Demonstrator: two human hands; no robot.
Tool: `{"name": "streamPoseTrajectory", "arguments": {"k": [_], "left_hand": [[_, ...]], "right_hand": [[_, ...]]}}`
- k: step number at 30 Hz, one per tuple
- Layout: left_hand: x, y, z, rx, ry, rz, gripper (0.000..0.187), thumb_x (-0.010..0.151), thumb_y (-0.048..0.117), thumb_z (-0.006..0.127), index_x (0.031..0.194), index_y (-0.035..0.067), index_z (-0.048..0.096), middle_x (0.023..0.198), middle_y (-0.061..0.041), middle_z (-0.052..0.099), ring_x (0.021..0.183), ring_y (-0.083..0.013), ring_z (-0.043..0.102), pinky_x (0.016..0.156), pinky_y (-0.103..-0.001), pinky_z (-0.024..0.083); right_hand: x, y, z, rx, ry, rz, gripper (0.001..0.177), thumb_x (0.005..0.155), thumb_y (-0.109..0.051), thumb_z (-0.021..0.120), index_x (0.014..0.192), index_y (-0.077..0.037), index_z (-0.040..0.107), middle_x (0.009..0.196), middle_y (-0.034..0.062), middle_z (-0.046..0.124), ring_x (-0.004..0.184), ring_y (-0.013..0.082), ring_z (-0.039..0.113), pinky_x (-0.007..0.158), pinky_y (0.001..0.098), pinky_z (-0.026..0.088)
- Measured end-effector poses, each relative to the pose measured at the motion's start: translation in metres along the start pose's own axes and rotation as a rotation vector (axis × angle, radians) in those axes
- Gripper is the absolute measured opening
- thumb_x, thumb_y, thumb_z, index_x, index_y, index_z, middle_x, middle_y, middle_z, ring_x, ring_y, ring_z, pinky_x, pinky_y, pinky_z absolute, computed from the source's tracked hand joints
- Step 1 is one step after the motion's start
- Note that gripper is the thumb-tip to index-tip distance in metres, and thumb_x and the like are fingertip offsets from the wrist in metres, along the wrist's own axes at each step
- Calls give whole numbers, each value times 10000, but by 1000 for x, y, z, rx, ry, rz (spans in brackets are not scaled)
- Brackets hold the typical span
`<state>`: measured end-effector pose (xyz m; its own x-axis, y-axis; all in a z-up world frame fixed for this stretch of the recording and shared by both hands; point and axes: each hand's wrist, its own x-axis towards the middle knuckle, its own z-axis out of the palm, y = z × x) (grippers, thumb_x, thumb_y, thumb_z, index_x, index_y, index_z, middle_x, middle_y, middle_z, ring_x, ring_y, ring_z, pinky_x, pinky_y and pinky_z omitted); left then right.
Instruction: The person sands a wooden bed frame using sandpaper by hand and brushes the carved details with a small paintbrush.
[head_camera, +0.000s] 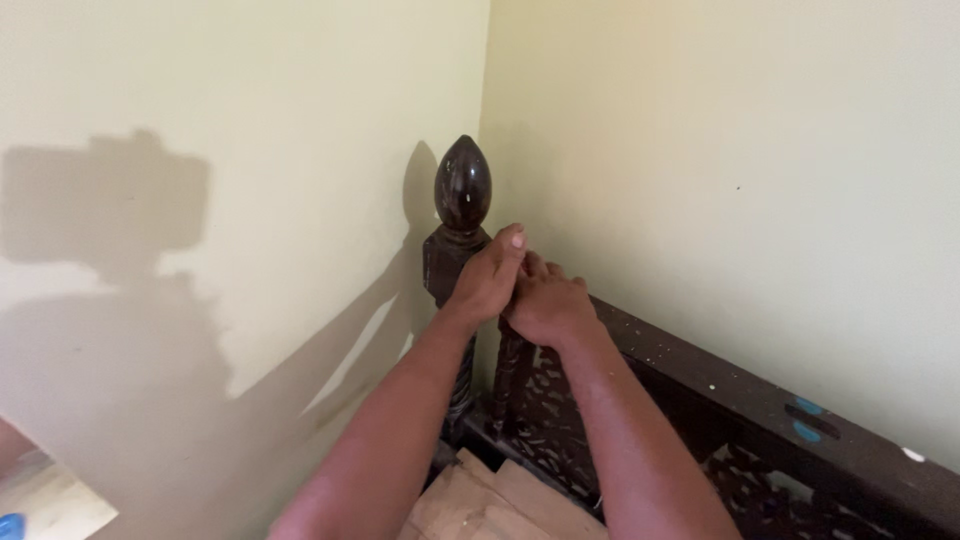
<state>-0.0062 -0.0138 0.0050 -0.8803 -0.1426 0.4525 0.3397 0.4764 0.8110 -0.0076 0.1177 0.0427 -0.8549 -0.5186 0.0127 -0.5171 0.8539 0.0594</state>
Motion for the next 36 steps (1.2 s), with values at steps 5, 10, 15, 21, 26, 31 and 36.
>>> {"name": "streamPoseTrajectory", "arguments": {"k": [5,10,15,21,26,31,36], "left_hand": [[4,5,3,186,-115,-54,745,1064,613,208,1392,60,584,1331,-215,678,1278,-393,608,1109,-469,448],[-1,14,20,512,-96,126,676,1077,574,273,1319,65,645,1391,-190,606,1365,-375,481,1130,-546,313],[-2,22,26,795,-158,8,580,1047,520,329,1382,127,595,1481,-114,537,1434,-307,425,1177,-531,291],[5,6,30,801,-238,-50,542,1080,465,315,1473,142,502,1574,-89,421,1490,-320,322,1200,-562,248],[6,-8,36,816,-200,-5,526,1078,449,333,1471,142,501,1565,-88,423,1481,-333,320,1205,-554,244],[1,-5,36,820,-194,-34,499,1083,419,355,1442,127,540,1545,-96,457,1467,-320,358,1202,-556,263],[0,1,35,814,-124,16,478,1036,421,408,1356,129,612,1490,-96,515,1422,-324,404,1146,-553,306]], "right_hand": [[-18,-2,-4,-10,5,-22,783,949,-549,568,1608,-203,326,1684,77,269,1514,294,317,1166,589,342],[-61,29,-15,-32,-35,11,955,882,-668,665,1606,-178,281,1680,68,256,1544,275,272,1192,561,325],[-124,85,-8,-70,51,46,1034,859,-659,692,1613,-197,158,1686,76,191,1532,294,243,1194,537,299],[-201,144,-10,-145,-86,219,1088,869,-675,683,1644,-222,68,1714,70,123,1569,281,195,1260,483,244],[-218,148,-11,-201,-141,287,1146,854,-722,691,1638,-205,34,1730,61,62,1590,274,129,1278,494,190],[-179,117,-11,-185,-128,212,1212,803,-739,724,1647,-187,51,1730,89,68,1590,291,129,1270,516,192],[-112,65,-4,-84,-3,32,1297,692,-708,818,1644,-131,153,1710,135,167,1576,330,200,1257,520,232]]}}
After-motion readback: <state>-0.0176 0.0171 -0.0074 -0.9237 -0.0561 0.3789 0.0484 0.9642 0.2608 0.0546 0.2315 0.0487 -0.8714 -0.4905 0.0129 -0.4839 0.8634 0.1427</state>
